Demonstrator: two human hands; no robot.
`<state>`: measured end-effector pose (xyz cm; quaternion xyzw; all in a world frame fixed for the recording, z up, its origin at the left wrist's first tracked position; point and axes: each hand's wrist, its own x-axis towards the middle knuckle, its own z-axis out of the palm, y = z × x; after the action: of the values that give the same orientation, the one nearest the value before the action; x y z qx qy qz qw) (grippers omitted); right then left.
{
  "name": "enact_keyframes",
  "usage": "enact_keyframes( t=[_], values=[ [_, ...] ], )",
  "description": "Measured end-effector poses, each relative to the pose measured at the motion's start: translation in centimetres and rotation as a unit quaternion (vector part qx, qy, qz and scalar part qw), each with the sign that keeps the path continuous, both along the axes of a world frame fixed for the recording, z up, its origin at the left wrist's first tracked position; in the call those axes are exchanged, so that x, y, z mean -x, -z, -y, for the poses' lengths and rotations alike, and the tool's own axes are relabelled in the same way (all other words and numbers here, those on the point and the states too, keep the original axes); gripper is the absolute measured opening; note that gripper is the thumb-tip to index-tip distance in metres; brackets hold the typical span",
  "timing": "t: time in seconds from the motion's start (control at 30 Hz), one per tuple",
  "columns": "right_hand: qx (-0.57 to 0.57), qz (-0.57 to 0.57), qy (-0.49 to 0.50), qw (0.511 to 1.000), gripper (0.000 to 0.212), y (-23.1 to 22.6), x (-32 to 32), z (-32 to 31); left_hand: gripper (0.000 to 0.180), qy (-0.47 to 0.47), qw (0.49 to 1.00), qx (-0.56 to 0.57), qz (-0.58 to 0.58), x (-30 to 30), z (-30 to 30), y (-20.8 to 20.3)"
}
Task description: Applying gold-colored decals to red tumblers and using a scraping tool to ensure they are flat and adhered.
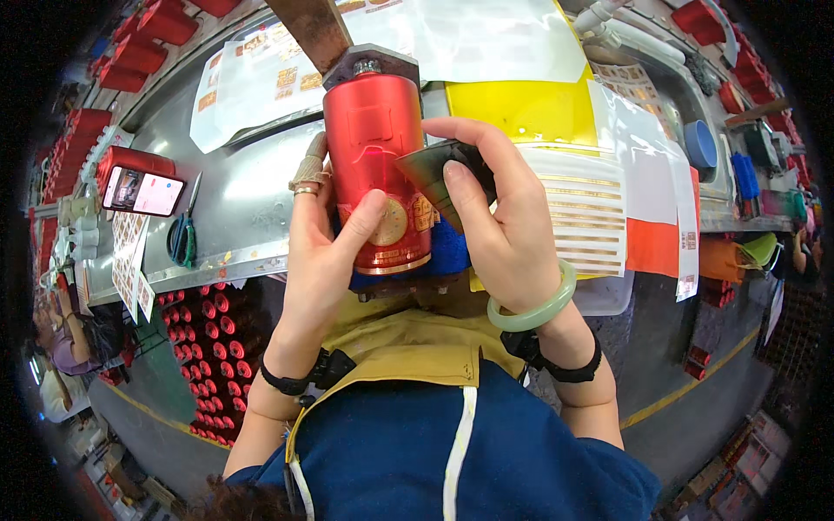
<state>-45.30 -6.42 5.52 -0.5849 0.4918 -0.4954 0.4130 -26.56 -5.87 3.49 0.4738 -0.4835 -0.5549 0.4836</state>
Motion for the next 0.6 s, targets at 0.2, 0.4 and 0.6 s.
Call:
enact_keyframes(
  t=[0.2,0.4,0.6],
  values=[
    [-0.055,0.071,0.005,0.996,0.03,0.4,-0.3,-0.2,0.092,-0.005,1.0,0.008,0.005,0.2,-0.1,0.2],
    [-0.091,0.085,-0.002,0.992,0.031,0.6,-1.0,-0.2,0.095,0.004,1.0,0.012,0.023,0.1,0.0,-0.1],
    [-0.133,0.008,-0.002,0.991,0.053,-0.1,-1.5,0.1,0.091,0.023,0.999,-0.011,-0.036,0.0,-0.1,-1.1]
  ],
)
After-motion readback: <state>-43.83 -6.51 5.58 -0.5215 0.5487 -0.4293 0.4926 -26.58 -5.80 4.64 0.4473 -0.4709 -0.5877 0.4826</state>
